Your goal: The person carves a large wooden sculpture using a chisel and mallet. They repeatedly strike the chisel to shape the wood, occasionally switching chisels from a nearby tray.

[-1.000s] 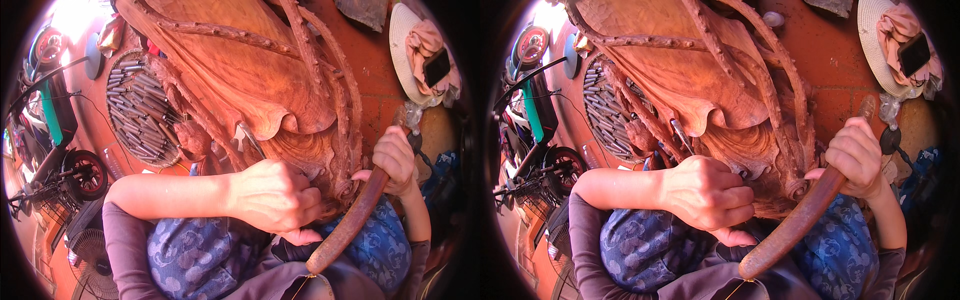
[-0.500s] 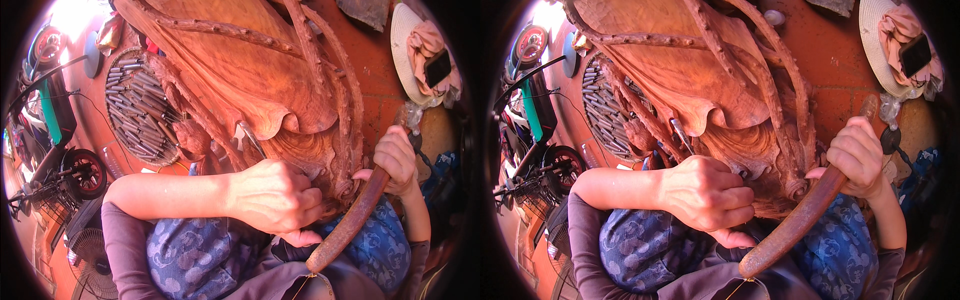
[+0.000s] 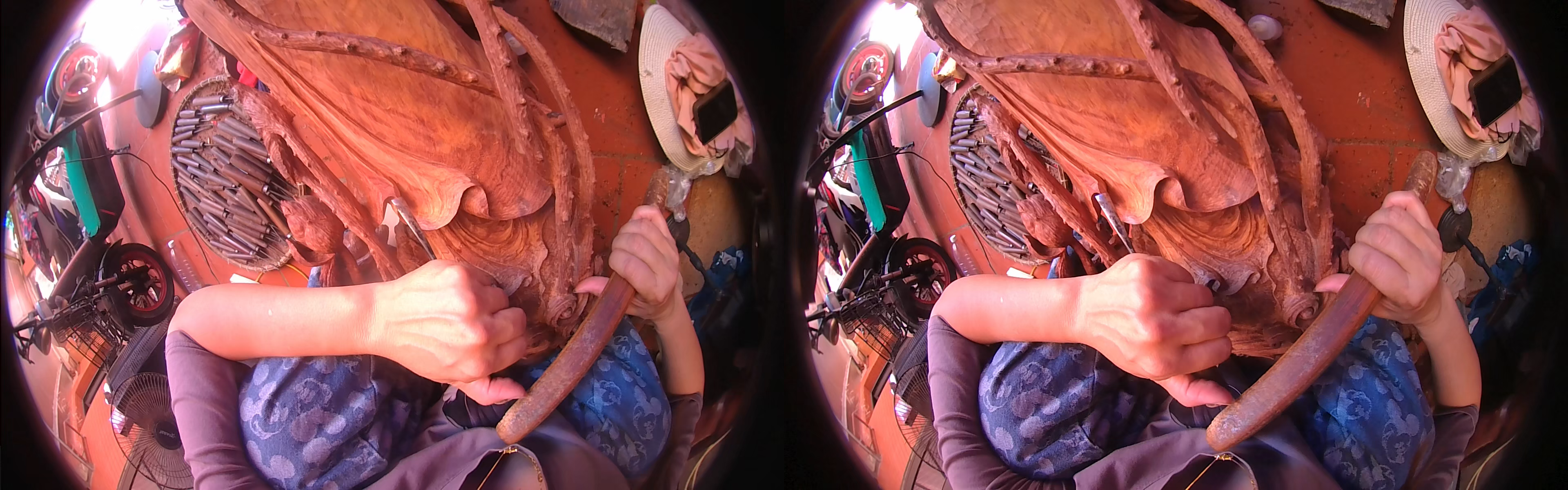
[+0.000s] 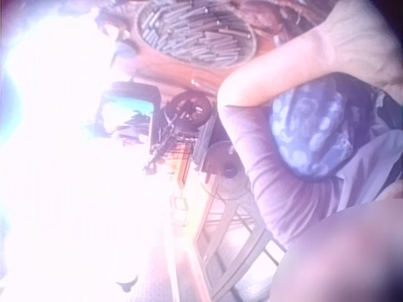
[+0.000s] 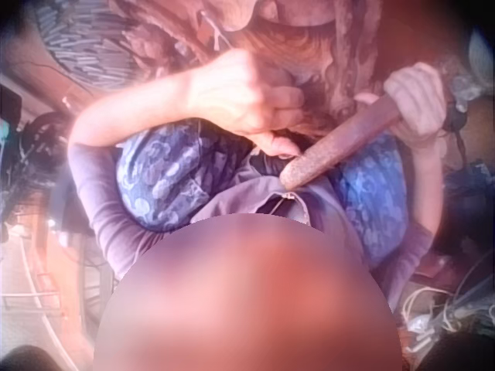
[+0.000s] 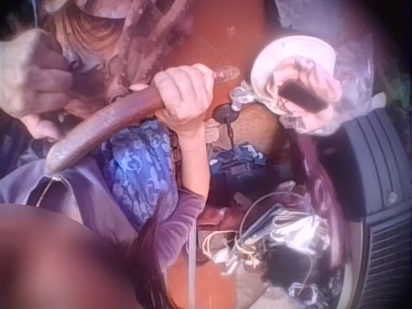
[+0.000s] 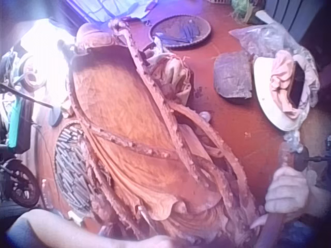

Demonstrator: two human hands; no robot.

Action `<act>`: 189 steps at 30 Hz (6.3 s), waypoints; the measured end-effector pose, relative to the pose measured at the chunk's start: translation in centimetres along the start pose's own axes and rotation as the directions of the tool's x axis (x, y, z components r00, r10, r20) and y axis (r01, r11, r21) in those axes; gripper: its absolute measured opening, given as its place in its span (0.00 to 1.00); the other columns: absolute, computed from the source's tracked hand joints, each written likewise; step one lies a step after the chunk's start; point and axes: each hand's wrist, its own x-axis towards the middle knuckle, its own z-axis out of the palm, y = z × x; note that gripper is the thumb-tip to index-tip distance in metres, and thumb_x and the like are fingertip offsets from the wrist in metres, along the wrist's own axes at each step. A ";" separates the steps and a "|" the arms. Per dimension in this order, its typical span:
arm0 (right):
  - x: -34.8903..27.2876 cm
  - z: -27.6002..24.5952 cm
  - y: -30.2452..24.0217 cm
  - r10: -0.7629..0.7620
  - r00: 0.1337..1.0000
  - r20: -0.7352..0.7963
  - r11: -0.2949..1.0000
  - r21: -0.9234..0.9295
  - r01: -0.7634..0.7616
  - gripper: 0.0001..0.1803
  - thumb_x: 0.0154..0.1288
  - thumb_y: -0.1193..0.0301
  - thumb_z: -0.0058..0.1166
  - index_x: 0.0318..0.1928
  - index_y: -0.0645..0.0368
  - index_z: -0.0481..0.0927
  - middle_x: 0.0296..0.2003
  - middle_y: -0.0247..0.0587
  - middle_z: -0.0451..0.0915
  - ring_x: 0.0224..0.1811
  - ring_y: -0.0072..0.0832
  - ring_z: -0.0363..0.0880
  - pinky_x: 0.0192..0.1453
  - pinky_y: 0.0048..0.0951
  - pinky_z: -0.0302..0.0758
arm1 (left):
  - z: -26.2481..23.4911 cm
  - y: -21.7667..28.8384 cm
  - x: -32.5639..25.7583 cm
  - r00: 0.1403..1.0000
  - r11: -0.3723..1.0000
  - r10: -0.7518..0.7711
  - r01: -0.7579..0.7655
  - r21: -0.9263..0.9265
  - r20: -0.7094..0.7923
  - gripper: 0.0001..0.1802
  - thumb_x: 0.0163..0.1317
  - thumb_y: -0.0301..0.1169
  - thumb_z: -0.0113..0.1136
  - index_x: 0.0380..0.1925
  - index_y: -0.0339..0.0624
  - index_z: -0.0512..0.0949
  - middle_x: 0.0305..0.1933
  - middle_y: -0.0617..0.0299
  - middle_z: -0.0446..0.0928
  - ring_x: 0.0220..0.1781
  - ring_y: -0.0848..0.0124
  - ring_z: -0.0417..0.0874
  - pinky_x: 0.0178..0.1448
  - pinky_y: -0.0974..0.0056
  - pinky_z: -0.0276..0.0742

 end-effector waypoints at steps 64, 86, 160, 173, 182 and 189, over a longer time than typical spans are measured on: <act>-2.1 1.7 1.8 0.084 0.923 -0.376 0.994 0.096 -0.052 0.19 0.49 0.84 0.70 0.33 0.59 0.70 0.26 0.40 0.75 0.28 0.36 0.75 0.41 0.44 0.75 | -1.0 0.4 3.3 0.911 0.957 -0.290 0.279 -0.079 -0.292 0.25 0.60 0.51 0.65 0.21 0.39 0.80 0.21 0.59 0.75 0.23 0.58 0.81 0.24 0.55 0.76; -2.8 3.0 2.4 0.145 0.893 -0.426 0.982 0.171 -0.078 0.19 0.46 0.87 0.68 0.32 0.59 0.71 0.25 0.42 0.73 0.27 0.36 0.74 0.42 0.42 0.74 | 0.0 -0.6 3.8 0.898 0.959 -0.247 0.280 0.039 -0.363 0.25 0.58 0.51 0.69 0.17 0.46 0.72 0.19 0.64 0.70 0.20 0.64 0.78 0.23 0.60 0.72; -0.8 0.4 1.8 0.068 0.954 -0.291 0.993 -0.074 -0.093 0.21 0.50 0.79 0.74 0.35 0.59 0.71 0.28 0.40 0.75 0.29 0.39 0.76 0.42 0.46 0.74 | -1.3 0.3 3.7 0.941 0.953 -0.289 0.267 -0.142 -0.176 0.16 0.59 0.40 0.71 0.20 0.45 0.77 0.21 0.64 0.71 0.20 0.64 0.78 0.22 0.59 0.72; -1.3 1.9 3.3 0.063 0.918 -0.392 0.998 0.048 -0.048 0.20 0.49 0.80 0.73 0.35 0.59 0.72 0.26 0.41 0.74 0.28 0.37 0.75 0.42 0.42 0.74 | -0.8 0.2 4.1 0.895 0.920 -0.392 0.377 -0.106 -0.215 0.25 0.65 0.49 0.60 0.20 0.40 0.81 0.20 0.55 0.77 0.20 0.53 0.80 0.24 0.52 0.77; -1.7 1.8 3.5 0.090 0.936 -0.341 0.994 -0.021 -0.103 0.19 0.52 0.78 0.73 0.34 0.58 0.71 0.26 0.40 0.74 0.28 0.36 0.74 0.43 0.43 0.75 | -0.8 0.0 3.9 0.911 0.935 -0.351 0.355 -0.022 -0.215 0.20 0.62 0.46 0.66 0.20 0.45 0.79 0.20 0.64 0.74 0.21 0.62 0.81 0.24 0.56 0.75; -1.8 2.2 3.3 0.105 0.941 -0.321 0.993 -0.016 -0.116 0.20 0.49 0.78 0.75 0.34 0.59 0.71 0.25 0.39 0.74 0.27 0.36 0.74 0.40 0.40 0.74 | -0.9 -0.7 3.5 0.934 0.948 -0.291 0.311 0.071 -0.205 0.21 0.62 0.48 0.66 0.19 0.45 0.76 0.20 0.64 0.72 0.20 0.63 0.79 0.23 0.58 0.74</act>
